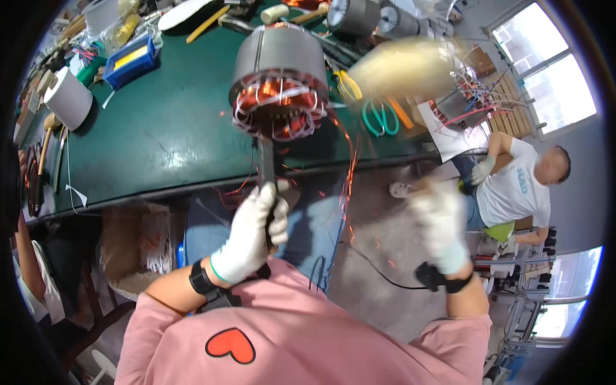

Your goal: Assembling an electric motor stator by winding coils and securing the housing with a hammer and tool.

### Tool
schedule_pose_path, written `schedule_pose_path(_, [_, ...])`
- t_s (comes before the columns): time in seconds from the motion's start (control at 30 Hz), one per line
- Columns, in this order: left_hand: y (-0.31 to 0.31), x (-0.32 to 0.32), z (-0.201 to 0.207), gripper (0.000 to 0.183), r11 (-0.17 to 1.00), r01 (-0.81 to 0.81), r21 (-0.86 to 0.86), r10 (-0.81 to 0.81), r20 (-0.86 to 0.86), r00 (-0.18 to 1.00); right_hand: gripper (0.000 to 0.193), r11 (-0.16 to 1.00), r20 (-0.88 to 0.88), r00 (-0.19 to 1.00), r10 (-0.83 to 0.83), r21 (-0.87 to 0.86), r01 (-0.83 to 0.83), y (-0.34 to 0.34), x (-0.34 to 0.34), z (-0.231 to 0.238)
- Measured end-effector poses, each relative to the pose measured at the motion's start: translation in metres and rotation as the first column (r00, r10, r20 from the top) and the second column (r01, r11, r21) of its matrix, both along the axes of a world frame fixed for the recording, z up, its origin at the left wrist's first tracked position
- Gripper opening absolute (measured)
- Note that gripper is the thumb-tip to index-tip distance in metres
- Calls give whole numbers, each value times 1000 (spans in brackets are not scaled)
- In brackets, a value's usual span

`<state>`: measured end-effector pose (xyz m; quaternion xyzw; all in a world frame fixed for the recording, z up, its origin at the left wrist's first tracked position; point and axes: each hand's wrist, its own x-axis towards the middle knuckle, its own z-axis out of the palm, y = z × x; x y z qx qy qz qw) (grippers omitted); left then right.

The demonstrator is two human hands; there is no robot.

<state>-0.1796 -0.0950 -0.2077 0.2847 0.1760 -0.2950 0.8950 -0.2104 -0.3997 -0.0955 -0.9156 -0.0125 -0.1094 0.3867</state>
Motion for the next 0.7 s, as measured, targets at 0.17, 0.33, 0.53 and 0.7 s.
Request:
schedule_pose_path(0.17, [-1, 1, -8, 36, 999, 36, 26, -37, 49, 998, 21, 756, 719, 664, 205, 314, -573, 14, -10, 77])
schedule_pose_path(0.33, [7, -3, -12, 37, 987, 120, 107, -128, 73, 989, 21, 677, -45, 802, 596, -508, -532, 28, 18, -94])
schedule_pose_path(0.53, [15, -6, -2, 37, 971, 200, 132, -211, 79, 974, 15, 505, 165, 986, -15, 852, -135, 7, 23, -60])
schedule_pose_path(0.7, [17, -5, -5, 38, 978, 82, 192, -108, 128, 986, 21, 575, -517, 832, 201, 750, 327, 81, 36, -80])
